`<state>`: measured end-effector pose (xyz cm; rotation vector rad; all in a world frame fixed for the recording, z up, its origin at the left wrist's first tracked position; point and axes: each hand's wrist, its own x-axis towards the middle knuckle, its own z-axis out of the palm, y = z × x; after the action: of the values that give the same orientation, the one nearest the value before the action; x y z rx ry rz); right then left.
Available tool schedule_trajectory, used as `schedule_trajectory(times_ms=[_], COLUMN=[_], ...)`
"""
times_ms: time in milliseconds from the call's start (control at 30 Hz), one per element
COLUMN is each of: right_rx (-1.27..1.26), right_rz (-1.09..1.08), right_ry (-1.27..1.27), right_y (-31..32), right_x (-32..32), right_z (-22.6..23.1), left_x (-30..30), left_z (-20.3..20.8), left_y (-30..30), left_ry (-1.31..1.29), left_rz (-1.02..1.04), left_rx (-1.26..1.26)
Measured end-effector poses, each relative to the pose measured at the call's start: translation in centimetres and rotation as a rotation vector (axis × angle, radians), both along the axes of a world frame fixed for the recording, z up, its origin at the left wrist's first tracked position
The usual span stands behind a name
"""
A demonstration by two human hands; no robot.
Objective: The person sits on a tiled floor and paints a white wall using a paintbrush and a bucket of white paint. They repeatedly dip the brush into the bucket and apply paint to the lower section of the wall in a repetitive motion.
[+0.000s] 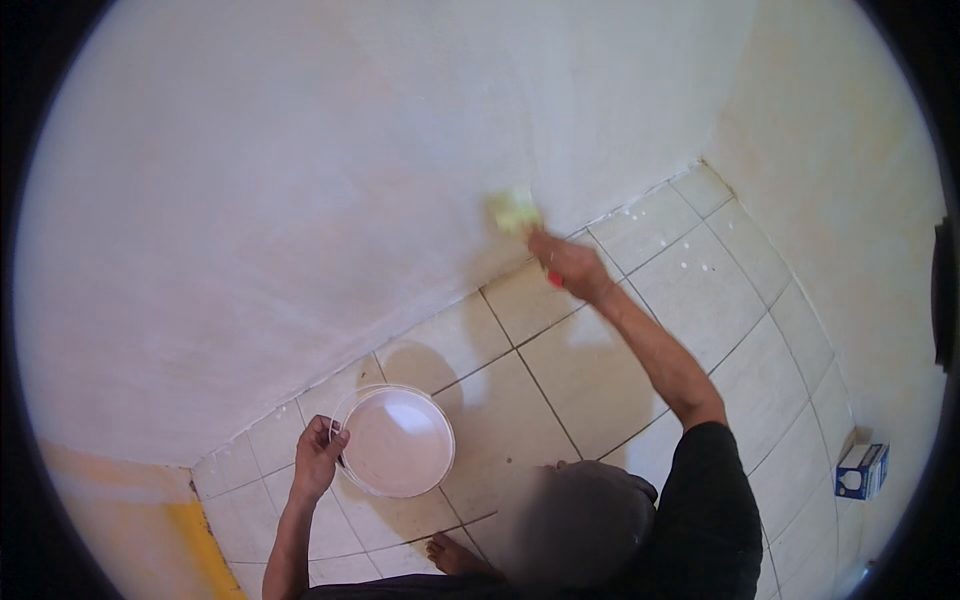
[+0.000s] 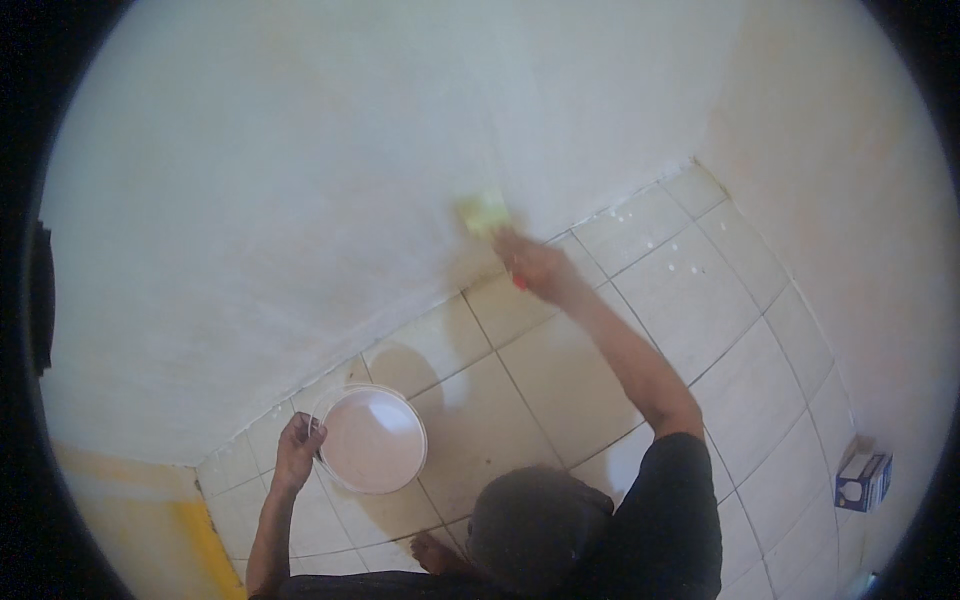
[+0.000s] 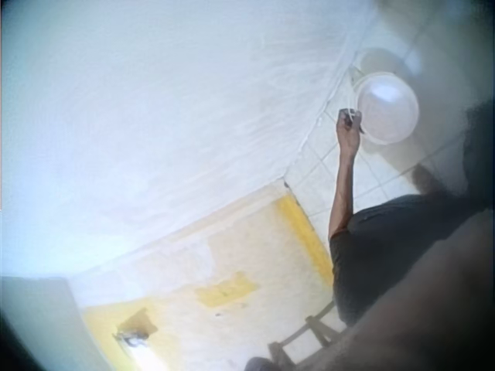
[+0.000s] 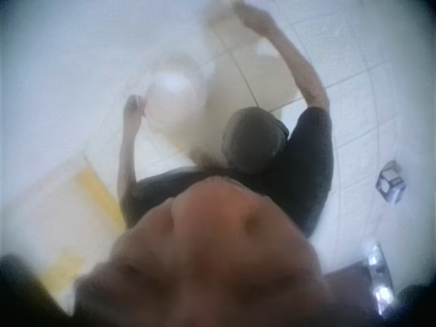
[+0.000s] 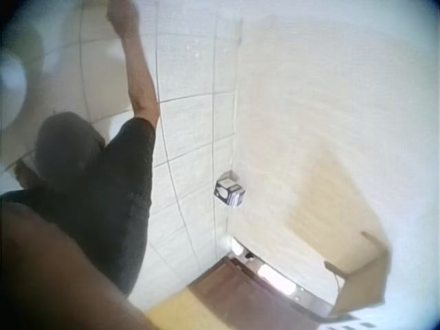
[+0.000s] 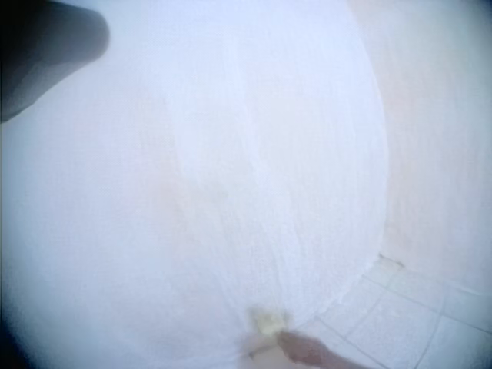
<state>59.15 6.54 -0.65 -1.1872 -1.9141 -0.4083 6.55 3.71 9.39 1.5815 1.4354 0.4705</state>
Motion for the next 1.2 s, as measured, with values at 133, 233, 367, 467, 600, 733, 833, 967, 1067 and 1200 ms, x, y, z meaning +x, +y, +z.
schedule_trajectory(times_ms=[133, 233, 367, 467, 600, 733, 833, 967, 1067, 1200], right_rx=[-0.341, -0.636, -0.254, 0.046, 0.485, 0.323, -0.014, -0.277, -0.449, -0.405], right_rz=[0.007, -0.026, -0.012, 0.069, -0.01, -0.067, -0.056, -0.087, -0.066, 0.136], right_ry=[-0.103, 0.119, -0.052, -0.004, -0.07, -0.129, -0.011, 0.092, 0.577, 1.272], right_y=[-1.8, 1.0, 3.6, 3.2, 2.6, 4.1, 2.2, -2.2, -2.4, -3.3], right_x=[-1.2, -0.6, 0.7, 1.5, 0.4, -0.2, -2.8, -4.4, -7.8, -10.4], right_z=[-8.8, -4.5, 15.6, 26.0, 30.2, 18.0, 4.4, -0.5, 5.2, 14.1], left_x=[0.7, -0.3, -0.4, -0.4, -0.2, -1.4, -1.9, -1.3, -1.3, -1.2], left_z=[1.1, 0.5, -0.6, -1.0, -0.7, -2.6, -3.2, -4.6, -3.3, -3.8], left_y=[-0.3, -0.2, 0.1, 0.5, 0.4, 0.4, -0.1, 1.8, 1.8, 2.4], left_ry=[-0.012, -0.015, -0.04, -0.058, -0.004, 0.009, 0.183, 0.298, 0.219, 0.202], left_rz=[0.016, 0.009, -0.004, -0.007, -0.005, 0.045, 0.062, -0.045, -0.033, -0.066], left_rx=[-0.021, -0.025, -0.028, -0.025, -0.001, -0.013, 0.046, 0.041, -0.093, -0.154])
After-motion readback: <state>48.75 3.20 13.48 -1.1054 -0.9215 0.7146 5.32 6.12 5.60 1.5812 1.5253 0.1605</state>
